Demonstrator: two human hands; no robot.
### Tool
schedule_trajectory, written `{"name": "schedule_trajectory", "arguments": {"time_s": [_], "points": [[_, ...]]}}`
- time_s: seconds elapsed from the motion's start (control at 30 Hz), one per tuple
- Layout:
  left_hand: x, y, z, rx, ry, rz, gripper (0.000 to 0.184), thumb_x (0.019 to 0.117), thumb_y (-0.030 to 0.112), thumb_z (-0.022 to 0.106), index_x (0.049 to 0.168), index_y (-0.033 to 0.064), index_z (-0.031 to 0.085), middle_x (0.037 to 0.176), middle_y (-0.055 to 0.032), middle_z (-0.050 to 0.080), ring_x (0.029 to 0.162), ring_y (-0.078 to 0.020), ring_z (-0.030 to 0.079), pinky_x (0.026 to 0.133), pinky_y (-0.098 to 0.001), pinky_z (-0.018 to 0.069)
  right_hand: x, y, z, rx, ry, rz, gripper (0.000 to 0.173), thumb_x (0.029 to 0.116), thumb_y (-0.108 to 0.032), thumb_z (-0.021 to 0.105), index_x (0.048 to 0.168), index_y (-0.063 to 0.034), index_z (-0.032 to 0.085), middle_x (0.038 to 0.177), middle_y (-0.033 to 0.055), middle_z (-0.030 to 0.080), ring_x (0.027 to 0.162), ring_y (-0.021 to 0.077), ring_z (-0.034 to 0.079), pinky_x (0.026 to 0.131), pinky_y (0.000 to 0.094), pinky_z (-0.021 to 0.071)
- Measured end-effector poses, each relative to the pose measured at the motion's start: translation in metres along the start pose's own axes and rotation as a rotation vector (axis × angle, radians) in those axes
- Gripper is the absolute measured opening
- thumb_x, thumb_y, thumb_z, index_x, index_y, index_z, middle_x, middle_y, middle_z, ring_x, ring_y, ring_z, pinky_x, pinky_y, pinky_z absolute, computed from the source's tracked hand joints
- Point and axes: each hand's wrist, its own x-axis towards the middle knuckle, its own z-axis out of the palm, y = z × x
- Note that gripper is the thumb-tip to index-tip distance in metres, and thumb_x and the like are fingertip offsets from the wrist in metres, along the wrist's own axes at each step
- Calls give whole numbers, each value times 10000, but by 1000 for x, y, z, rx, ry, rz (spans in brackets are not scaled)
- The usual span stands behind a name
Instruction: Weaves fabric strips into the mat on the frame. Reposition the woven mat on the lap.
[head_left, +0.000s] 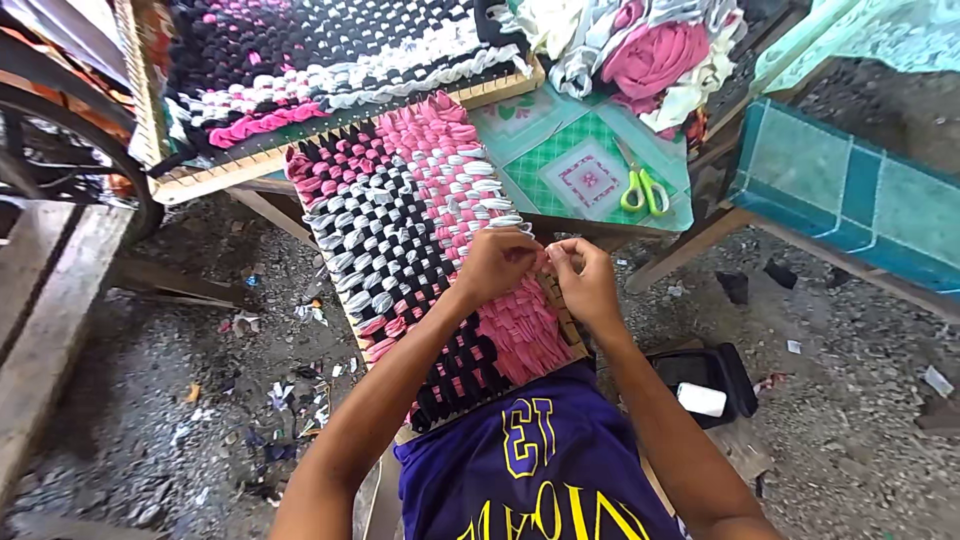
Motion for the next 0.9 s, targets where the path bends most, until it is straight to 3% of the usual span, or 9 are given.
{"name": "schedule_trajectory", "arguments": {"time_s": [0.07, 0.17, 0.3, 0.43, 0.53, 0.67, 0.8, 0.9], "points": [[-1, 0, -1, -8, 16, 3, 87, 890, 46, 730, 938, 48, 803, 951, -72, 769, 910, -119, 728, 855, -317, 607, 8, 7, 0, 41, -51, 40, 306, 1042, -357, 605, 1070, -78, 727, 889, 65, 719, 825, 196, 673, 790, 442, 548], [-3, -1, -4, -14, 0, 8, 107, 883, 21, 728, 952, 41, 807, 981, -94, 779, 956, -151, 742, 901, -345, 600, 8, 2, -4, 81, -98, 1, 211, 1027, -236, 645, 998, -50, 742, 881, 64, 715, 772, 135, 659, 729, 351, 551], [2, -7, -12, -49, -85, -18, 122, 893, 44, 723, 977, 67, 809, 988, -75, 774, 972, -157, 725, 915, -371, 587, 5, -4, -8, 102, -120, 16, 187, 1039, -192, 616, 1031, -43, 730, 910, 70, 713, 776, 122, 657, 724, 324, 547], [8, -22, -32, 190, -213, -29, 163, 901, 270, 742, 1035, 238, 830, 1084, -32, 690, 1131, -256, 559, 1014, -532, 398, 6, 2, -13, 188, -161, 67, 242, 1080, -206, 534, 1120, -35, 700, 1056, 77, 745, 918, 112, 706, 860, 329, 576], [8, -31, -44, 258, -294, -61, 203, 924, 379, 692, 1065, 314, 822, 1122, -15, 653, 1161, -255, 517, 1013, -548, 357, 9, 4, -10, 192, -96, -3, 239, 1085, -226, 524, 1088, -63, 699, 950, 40, 714, 788, 76, 655, 726, 271, 548], [11, -21, -45, 159, -319, -189, 321, 995, 449, 563, 1102, 285, 818, 1221, -5, 636, 1230, -237, 484, 1064, -558, 319, 14, 8, -4, 227, -77, -44, 249, 1088, -234, 520, 1123, -62, 696, 1032, 51, 711, 871, 99, 680, 787, 302, 574], [9, -11, -34, 229, -303, -185, 245, 947, 426, 682, 1061, 258, 820, 1172, -40, 642, 1191, -280, 503, 1026, -579, 349, 11, 6, 2, 337, -90, -45, 245, 1092, -231, 510, 1166, -66, 676, 1076, 54, 704, 894, 119, 681, 794, 319, 586], [5, -16, -33, 253, -314, -136, 238, 947, 416, 683, 1050, 254, 823, 1164, -48, 628, 1179, -276, 496, 1015, -549, 345, 8, 1, 0, 397, -143, -53, 239, 1099, -208, 489, 1184, -47, 644, 1063, 62, 701, 929, 119, 674, 844, 321, 571]]}}
